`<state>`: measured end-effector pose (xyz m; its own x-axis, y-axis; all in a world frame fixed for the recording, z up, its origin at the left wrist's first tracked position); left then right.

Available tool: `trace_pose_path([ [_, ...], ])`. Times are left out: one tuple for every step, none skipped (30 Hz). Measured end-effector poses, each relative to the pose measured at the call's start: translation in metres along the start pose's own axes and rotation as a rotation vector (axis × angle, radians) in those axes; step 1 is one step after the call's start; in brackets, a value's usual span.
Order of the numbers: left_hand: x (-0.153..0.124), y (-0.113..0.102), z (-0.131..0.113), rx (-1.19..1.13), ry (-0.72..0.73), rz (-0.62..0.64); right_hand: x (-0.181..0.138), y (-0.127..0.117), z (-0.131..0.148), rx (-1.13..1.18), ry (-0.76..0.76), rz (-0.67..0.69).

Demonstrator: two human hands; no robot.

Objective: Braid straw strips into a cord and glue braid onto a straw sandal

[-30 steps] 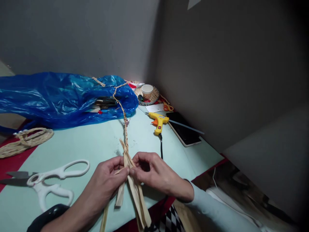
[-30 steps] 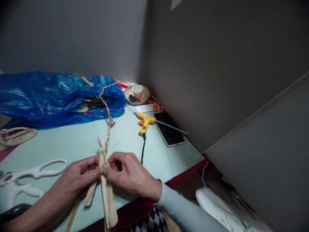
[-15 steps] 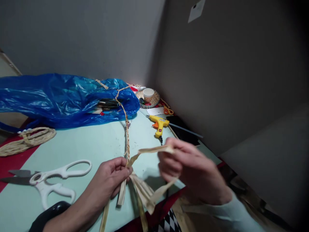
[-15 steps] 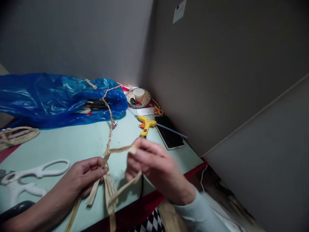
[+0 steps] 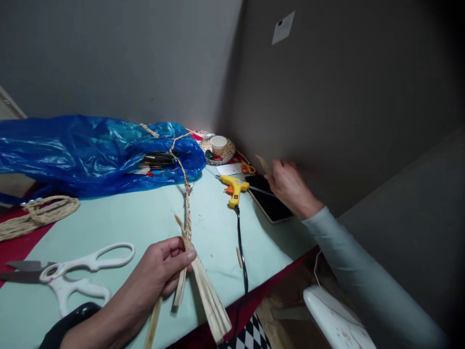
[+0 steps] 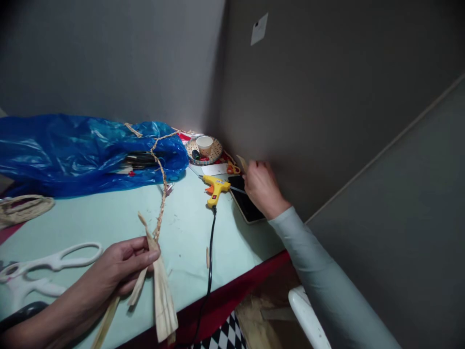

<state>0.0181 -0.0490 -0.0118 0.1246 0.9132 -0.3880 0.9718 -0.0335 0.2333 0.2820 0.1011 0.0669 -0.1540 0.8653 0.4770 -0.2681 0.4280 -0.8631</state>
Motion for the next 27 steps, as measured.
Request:
trace_pose_path([
  [-0.001, 0.0, 0.0, 0.005, 0.001, -0.001, -0.005, 0.0, 0.011, -0.01, -0.035, -0.01],
  [-0.001, 0.001, 0.0, 0.008, 0.005, -0.005, -0.012, 0.0, 0.026, 0.007, -0.081, -0.008],
  [-0.001, 0.001, 0.0, 0.009, 0.013, -0.011, -0.022, 0.0, 0.043, 0.038, -0.135, 0.016],
  [-0.002, 0.002, 0.0, 0.005, 0.024, -0.02, -0.034, 0.001, 0.061, 0.11, -0.221, 0.063],
  [-0.002, 0.003, 0.0, 0.0, 0.036, -0.032, -0.048, 0.002, 0.081, 0.289, -0.344, 0.159],
  [-0.001, 0.003, 0.0, -0.005, 0.046, -0.046, -0.06, 0.005, 0.099, 0.431, -0.418, 0.268],
  [-0.001, 0.004, 0.0, -0.007, 0.055, -0.06, -0.071, 0.008, 0.114, 0.516, -0.479, 0.327],
  [0.0, 0.004, 0.0, -0.006, 0.059, -0.072, -0.079, 0.011, 0.125, 0.556, -0.49, 0.352],
  [0.001, 0.004, 0.0, -0.003, 0.059, -0.079, -0.085, 0.015, 0.133, 0.592, -0.482, 0.371],
  [0.002, 0.004, 0.0, 0.001, 0.057, -0.083, -0.088, 0.018, 0.138, 0.616, -0.462, 0.371],
  [0.002, 0.004, 0.0, 0.001, 0.058, -0.084, -0.09, 0.02, 0.139, 0.643, -0.431, 0.37],
  [0.003, 0.004, 0.0, 0.0, 0.056, -0.08, -0.09, 0.021, 0.139, 0.681, -0.395, 0.377],
  [0.003, 0.004, -0.001, -0.002, 0.053, -0.077, -0.09, 0.022, 0.136, 0.732, -0.348, 0.392],
  [0.002, 0.004, -0.001, -0.005, 0.05, -0.077, -0.089, 0.021, 0.132, 0.794, -0.293, 0.419],
  [0.002, 0.004, 0.0, -0.01, 0.044, -0.079, -0.088, 0.019, 0.127, 0.86, -0.228, 0.446],
  [0.001, 0.004, 0.0, -0.021, 0.036, -0.08, -0.088, 0.017, 0.122, 0.922, -0.156, 0.468],
  [0.0, 0.005, 0.0, -0.041, 0.023, -0.075, -0.089, 0.014, 0.117, 0.972, -0.085, 0.48],
  [-0.001, 0.005, 0.0, -0.069, 0.009, -0.066, -0.091, 0.01, 0.112, 1.0, -0.023, 0.485],
  [-0.002, 0.006, 0.001, -0.105, -0.001, -0.056, -0.095, 0.007, 0.109, 1.001, 0.026, 0.49],
  [-0.002, 0.006, 0.001, -0.138, -0.01, -0.046, -0.099, 0.005, 0.107, 0.979, 0.06, 0.498],
  [-0.003, 0.006, 0.001, -0.162, -0.019, -0.045, -0.104, 0.004, 0.106, 0.942, 0.076, 0.512],
  [-0.004, 0.006, 0.001, -0.174, -0.022, -0.053, -0.109, 0.004, 0.106, 0.894, 0.072, 0.531],
  [-0.005, 0.006, 0.001, -0.176, -0.021, -0.065, -0.114, 0.004, 0.108, 0.839, 0.047, 0.548],
  [-0.006, 0.005, 0.001, -0.17, -0.017, -0.072, -0.119, 0.006, 0.11, 0.779, 0.009, 0.557],
  [-0.006, 0.004, 0.001, -0.157, -0.012, -0.069, -0.123, 0.007, 0.113, 0.717, -0.031, 0.555],
  [-0.006, 0.004, 0.001, -0.141, -0.006, -0.058, -0.126, 0.009, 0.116, 0.656, -0.07, 0.545],
  [-0.006, 0.003, 0.002, -0.125, 0.002, -0.042, -0.128, 0.011, 0.118, 0.6, -0.106, 0.525],
])
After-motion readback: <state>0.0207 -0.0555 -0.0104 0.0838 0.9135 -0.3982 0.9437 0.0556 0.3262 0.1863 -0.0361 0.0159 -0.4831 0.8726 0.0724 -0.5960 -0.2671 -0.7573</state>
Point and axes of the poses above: each hand's wrist, its own x-axis towards the middle knuckle, its own y-axis out of the palm, z = x × y, the point moved 2 cm from there along x, towards the middle knuckle, and after that the axes turned 10 degrees about -x, right-handed, at the moved point
